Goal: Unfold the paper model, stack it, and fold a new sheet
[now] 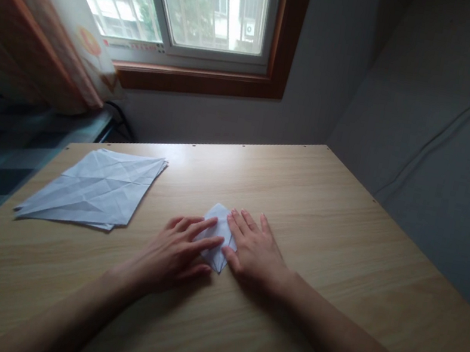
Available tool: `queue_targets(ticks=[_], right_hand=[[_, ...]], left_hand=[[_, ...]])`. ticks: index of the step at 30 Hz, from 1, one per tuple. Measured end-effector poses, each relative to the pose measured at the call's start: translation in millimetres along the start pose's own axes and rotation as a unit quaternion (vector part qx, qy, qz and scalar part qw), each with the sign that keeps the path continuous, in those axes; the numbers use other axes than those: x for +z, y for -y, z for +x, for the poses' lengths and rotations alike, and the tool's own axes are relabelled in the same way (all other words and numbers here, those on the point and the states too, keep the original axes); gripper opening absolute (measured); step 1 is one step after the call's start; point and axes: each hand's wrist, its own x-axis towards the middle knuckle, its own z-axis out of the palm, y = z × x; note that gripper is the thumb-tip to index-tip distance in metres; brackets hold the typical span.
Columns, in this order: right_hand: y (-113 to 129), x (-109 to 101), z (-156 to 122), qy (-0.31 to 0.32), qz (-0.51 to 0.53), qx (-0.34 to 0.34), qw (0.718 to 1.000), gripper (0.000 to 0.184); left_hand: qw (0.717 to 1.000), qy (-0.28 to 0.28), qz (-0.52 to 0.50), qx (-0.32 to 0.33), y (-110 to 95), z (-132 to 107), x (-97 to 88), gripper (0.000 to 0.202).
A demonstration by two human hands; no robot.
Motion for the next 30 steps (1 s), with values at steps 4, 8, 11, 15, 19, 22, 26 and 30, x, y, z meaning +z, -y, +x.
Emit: queue_targets(ticks=[4,8,11,15,19,22,26,30], right_hand=[[-7.6,-2.2,4.8,0.003,0.036,-0.042,0.998,0.069],[-16.5,-0.7,9.3,-0.043,0.112,-0.068,0.990,0.084],[-21.2,0.7,9.3,-0.130,0.152,-0.079,0.977,0.077],[-26.4,-1.5,5.5,-0.163,0.129,-0.155,0.966,0.034],[-32.7,-7.7,2.1,-0.118,0.106,-0.180,0.971,0.027],[-37.1,-9.9,1.6,-0.116,0.079,-0.182,0.973,0.024],[-40.3,-6.1,2.0,-0.132,0.046,-0.196,0.971,0.021],[-37.8,0.0,2.3,-0.160,0.042,-0.155,0.974,0.022]], left_hand=[[0.999,0.000,-0.010,-0.036,-0.4,0.5,0.7,0.067],[0.998,0.008,-0.027,-0.055,-0.5,1.6,2.0,0.078],[0.997,-0.003,-0.029,-0.071,0.0,1.6,3.8,0.085],[0.996,-0.040,-0.027,-0.073,2.0,0.6,8.3,0.091],[0.992,-0.103,-0.034,-0.057,6.6,0.3,12.6,0.088],[0.992,-0.120,-0.046,-0.016,9.6,0.6,12.2,0.053],[0.990,-0.119,-0.068,0.027,9.6,1.5,8.5,0.053],[0.989,-0.129,-0.077,0.014,7.7,2.3,7.2,0.053]])
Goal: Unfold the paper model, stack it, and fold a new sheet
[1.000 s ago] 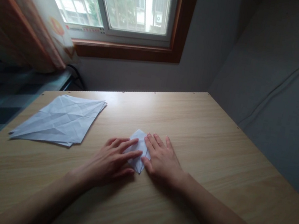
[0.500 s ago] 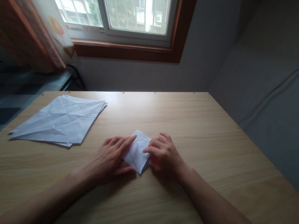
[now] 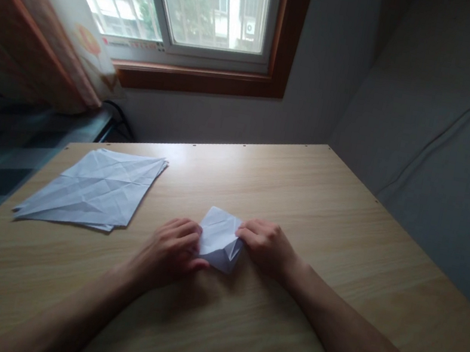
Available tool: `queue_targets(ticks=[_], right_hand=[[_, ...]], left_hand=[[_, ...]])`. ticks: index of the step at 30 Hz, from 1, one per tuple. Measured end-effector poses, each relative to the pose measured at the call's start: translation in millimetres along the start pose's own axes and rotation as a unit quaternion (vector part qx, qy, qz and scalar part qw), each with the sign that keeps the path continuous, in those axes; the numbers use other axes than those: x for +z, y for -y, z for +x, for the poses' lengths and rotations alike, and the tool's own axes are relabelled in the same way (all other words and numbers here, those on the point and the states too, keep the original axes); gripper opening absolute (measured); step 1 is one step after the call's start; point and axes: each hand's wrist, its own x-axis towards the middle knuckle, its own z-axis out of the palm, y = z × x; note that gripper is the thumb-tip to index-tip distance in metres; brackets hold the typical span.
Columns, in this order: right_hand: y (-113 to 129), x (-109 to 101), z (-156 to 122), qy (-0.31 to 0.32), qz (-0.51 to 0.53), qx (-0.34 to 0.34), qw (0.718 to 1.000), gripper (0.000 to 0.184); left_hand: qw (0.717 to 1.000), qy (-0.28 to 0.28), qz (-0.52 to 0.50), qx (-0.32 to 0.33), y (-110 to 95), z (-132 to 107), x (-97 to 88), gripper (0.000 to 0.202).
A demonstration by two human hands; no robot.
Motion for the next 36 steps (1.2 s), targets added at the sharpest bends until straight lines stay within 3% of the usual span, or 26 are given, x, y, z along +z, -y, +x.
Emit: queue_targets(ticks=[3,9,12,15,20,26,31,34,36], right_hand=[[3.5,3.4,1.0,-0.040,-0.005,0.018,0.999,0.023],[9.7,3.7,5.3,-0.090,0.038,0.049,0.994,0.020],[17.4,-1.4,5.6,-0.145,0.050,0.077,0.985,0.014],[29.4,-7.0,6.3,-0.179,0.032,0.045,0.982,0.008],[40.8,-2.5,13.8,-0.060,0.002,-0.071,0.996,0.021],[36.5,13.6,19.7,0.058,0.001,-0.023,0.998,0.017],[39.7,16.0,24.9,0.089,0.060,-0.034,0.994,0.022],[42.0,14.6,25.9,0.121,0.042,-0.026,0.991,0.028],[42.1,13.5,25.0,0.142,0.023,-0.022,0.989,0.032]], left_hand=[[1.000,-0.011,0.011,-0.007,-0.9,-0.1,-0.3,0.047],[0.999,-0.015,0.048,-0.018,-2.9,0.2,-2.9,0.015],[0.996,-0.033,0.072,-0.032,-4.0,0.3,-3.0,0.014],[0.995,-0.050,0.086,-0.032,-4.6,-0.6,-2.6,0.015],[0.993,-0.084,0.077,-0.034,-5.1,-3.3,-1.3,0.018],[0.988,-0.128,0.078,0.027,-10.0,-2.8,-2.0,0.023],[0.983,-0.115,0.093,0.107,-15.4,-2.0,-4.6,0.022],[0.984,-0.116,0.085,0.109,-15.5,-4.8,-2.9,0.006],[0.986,-0.111,0.064,0.102,-14.0,-7.3,-1.6,0.020]])
